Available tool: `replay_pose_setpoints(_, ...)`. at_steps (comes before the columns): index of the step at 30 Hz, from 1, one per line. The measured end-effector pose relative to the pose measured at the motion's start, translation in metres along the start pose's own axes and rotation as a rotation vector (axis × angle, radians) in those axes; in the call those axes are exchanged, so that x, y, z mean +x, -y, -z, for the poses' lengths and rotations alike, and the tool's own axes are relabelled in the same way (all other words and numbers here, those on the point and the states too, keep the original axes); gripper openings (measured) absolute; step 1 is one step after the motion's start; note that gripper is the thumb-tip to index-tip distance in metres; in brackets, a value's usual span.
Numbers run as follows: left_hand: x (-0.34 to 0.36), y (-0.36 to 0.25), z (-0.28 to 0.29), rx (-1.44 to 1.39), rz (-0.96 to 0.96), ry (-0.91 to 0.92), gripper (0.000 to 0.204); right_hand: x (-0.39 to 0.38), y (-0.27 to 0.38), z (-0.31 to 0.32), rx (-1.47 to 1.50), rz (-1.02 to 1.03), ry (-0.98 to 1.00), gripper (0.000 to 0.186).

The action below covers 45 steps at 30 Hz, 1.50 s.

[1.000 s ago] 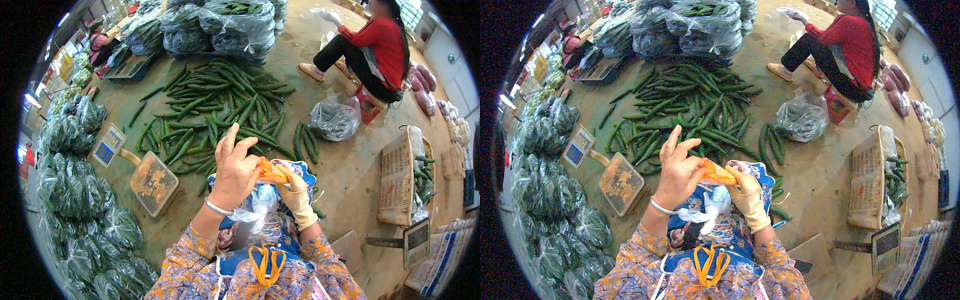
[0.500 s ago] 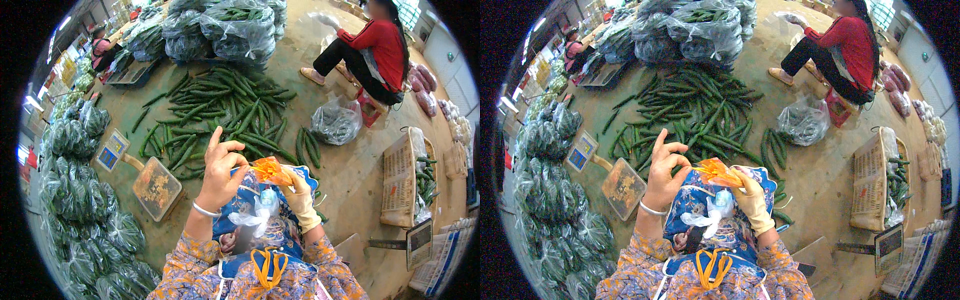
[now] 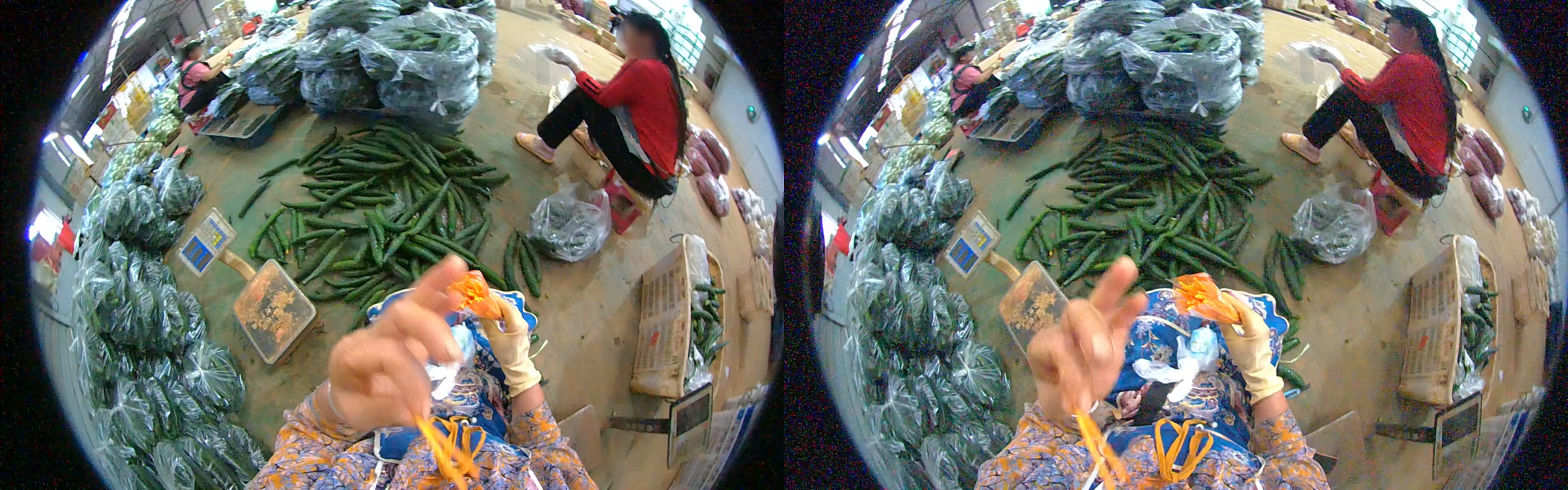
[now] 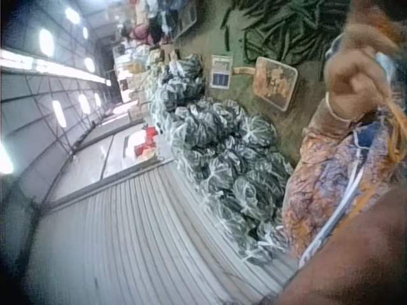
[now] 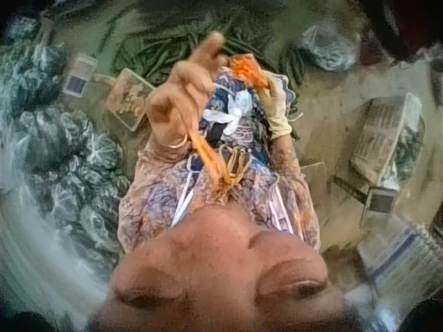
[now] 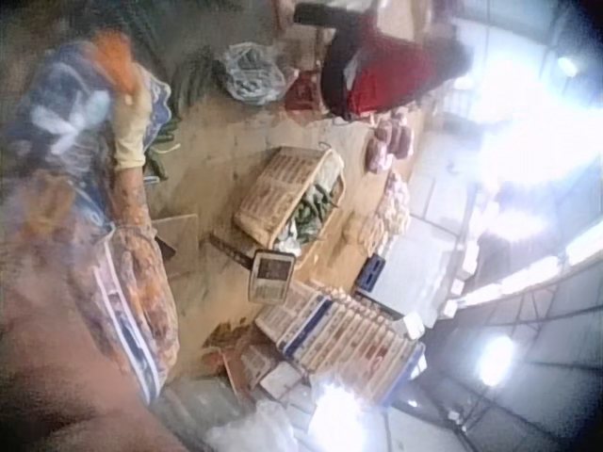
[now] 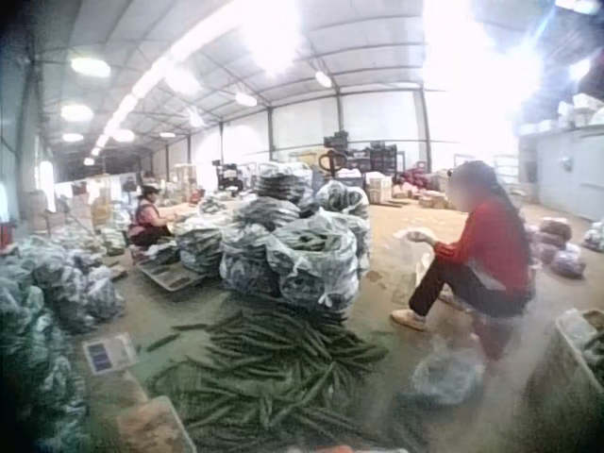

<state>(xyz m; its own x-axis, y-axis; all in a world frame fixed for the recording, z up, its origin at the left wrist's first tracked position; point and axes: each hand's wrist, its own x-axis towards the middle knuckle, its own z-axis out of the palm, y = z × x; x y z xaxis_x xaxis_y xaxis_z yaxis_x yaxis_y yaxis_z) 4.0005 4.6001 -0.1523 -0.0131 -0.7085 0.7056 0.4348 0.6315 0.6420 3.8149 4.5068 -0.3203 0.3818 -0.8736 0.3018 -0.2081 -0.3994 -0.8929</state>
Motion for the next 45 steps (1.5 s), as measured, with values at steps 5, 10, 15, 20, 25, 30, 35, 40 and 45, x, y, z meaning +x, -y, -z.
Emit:
replay_pose_setpoints(5,0.014,0.004,-0.027,-0.484,-0.163,0.270,0.011,-0.005,-0.010,-0.009,0.018,0.008,-0.019,0.039)
replay_pose_setpoints(10,0.017,0.012,-0.037,-0.572,-0.144,0.401,0.013,-0.008,-0.011,-0.004,0.003,-0.039,0.002,0.040)
replay_pose_setpoints(15,0.000,0.007,-0.006,0.362,0.056,-0.139,0.017,-0.006,-0.007,0.000,-0.005,-0.022,-0.005,0.037)
replay_pose_setpoints(20,-0.020,0.045,0.033,1.156,0.121,-0.231,0.012,-0.004,-0.005,-0.002,-0.026,0.055,-0.055,0.034)
replay_pose_setpoints(25,-0.029,0.065,0.039,1.375,0.178,-0.021,0.015,-0.005,-0.012,-0.003,-0.006,0.081,-0.006,0.041)
replay_pose_setpoints(30,-0.025,0.070,0.040,1.418,0.207,0.074,0.013,-0.006,-0.014,-0.004,-0.045,0.109,-0.012,0.043)
replay_pose_setpoints(35,-0.021,0.067,0.038,1.425,0.212,0.162,0.015,-0.006,-0.010,-0.004,-0.079,0.088,-0.009,0.044)
replay_pose_setpoints(40,-0.017,0.070,0.038,1.407,0.175,0.216,0.020,-0.005,-0.014,-0.004,-0.098,0.136,-0.017,0.044)
replay_pose_setpoints(45,-0.011,0.067,0.038,1.443,0.168,0.306,0.019,-0.006,-0.012,-0.001,-0.141,0.137,0.015,0.041)
